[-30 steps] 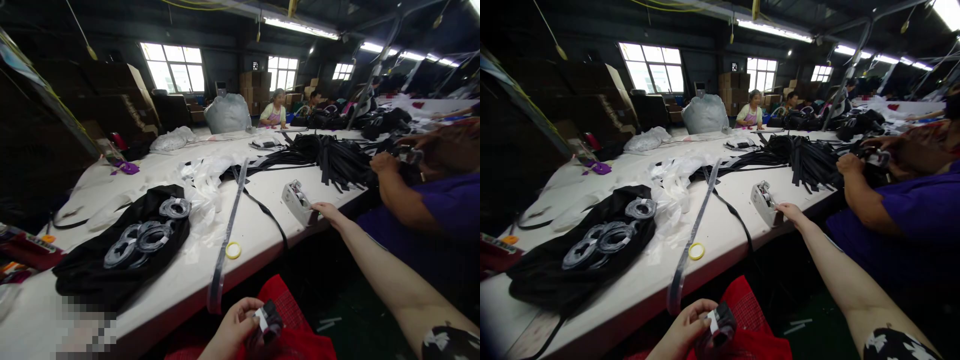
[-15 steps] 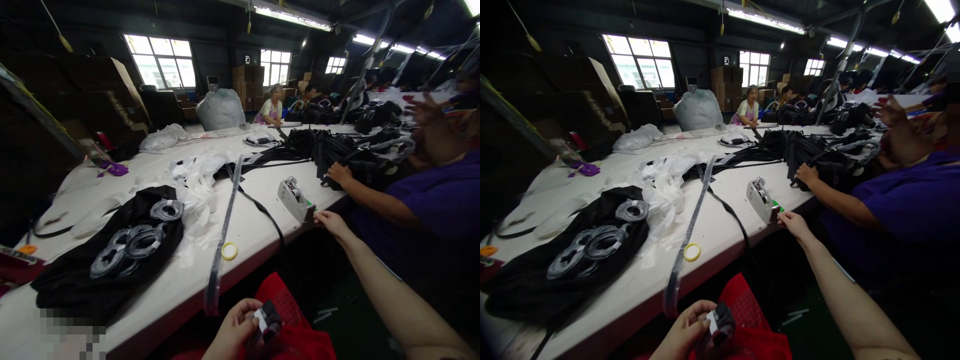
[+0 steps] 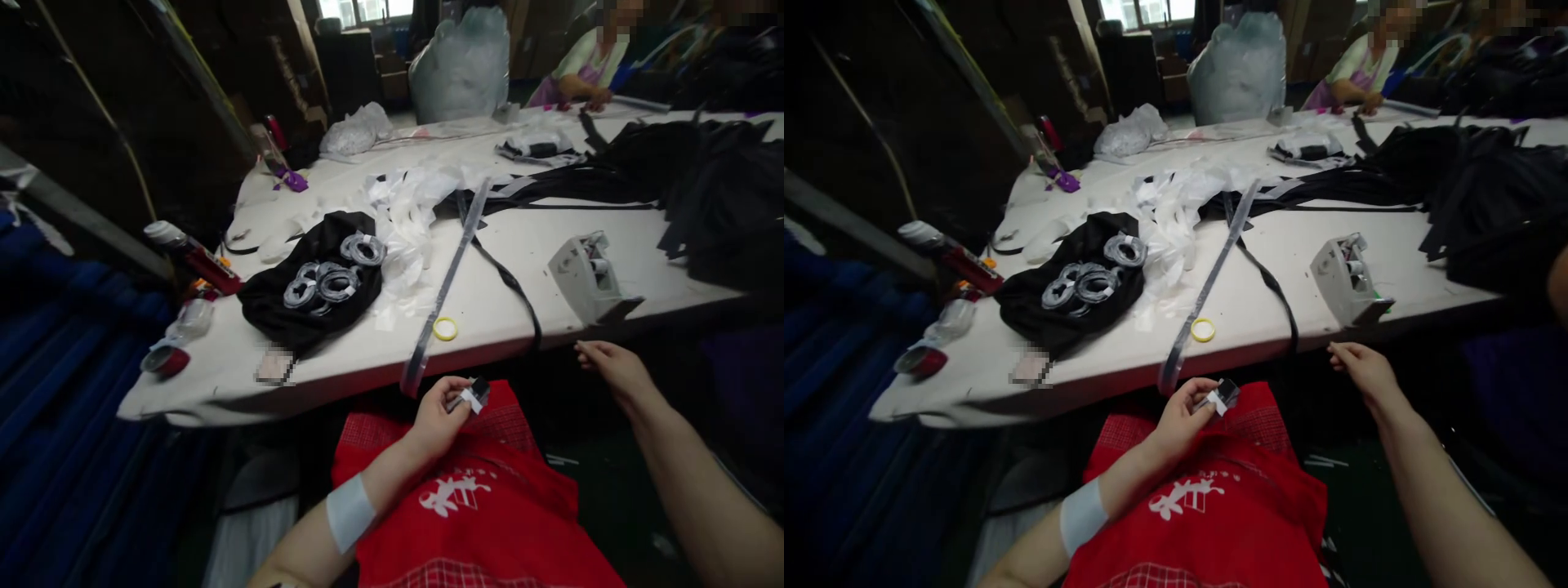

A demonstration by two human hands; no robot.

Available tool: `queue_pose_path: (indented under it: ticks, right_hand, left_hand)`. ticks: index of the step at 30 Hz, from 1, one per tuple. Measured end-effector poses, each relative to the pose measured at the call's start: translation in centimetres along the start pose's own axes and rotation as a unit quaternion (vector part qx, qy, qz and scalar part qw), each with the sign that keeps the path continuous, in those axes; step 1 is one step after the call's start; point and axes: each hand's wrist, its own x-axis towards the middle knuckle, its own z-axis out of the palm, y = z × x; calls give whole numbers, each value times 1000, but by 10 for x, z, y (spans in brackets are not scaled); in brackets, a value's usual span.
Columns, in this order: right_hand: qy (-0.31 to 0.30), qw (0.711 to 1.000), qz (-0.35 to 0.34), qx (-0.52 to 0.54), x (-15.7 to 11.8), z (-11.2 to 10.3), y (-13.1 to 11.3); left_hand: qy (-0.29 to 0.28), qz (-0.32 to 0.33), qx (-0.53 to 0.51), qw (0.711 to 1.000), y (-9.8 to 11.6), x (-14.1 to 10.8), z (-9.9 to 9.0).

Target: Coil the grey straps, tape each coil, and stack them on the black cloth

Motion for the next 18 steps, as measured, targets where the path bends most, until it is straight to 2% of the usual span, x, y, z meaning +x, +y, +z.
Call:
queue_pose_path:
  ticks: [4,7,11,18]
  right_hand:
    - [-215,974,-19,66,-83,62,-37]
    - [-311,945,-19,99,-128,91,-61]
    - [-365,921,10,136,-149,106,-65]
    - [-375,917,39,131,-149,114,-54]
  left_hand:
    - [27,54,44,997,-6,3,3]
    - [37,84,74,993,-5,2,4]
    - [48,100,88,990,-1,-1,1]
    - [48,118,110,986,-4,-2,0]
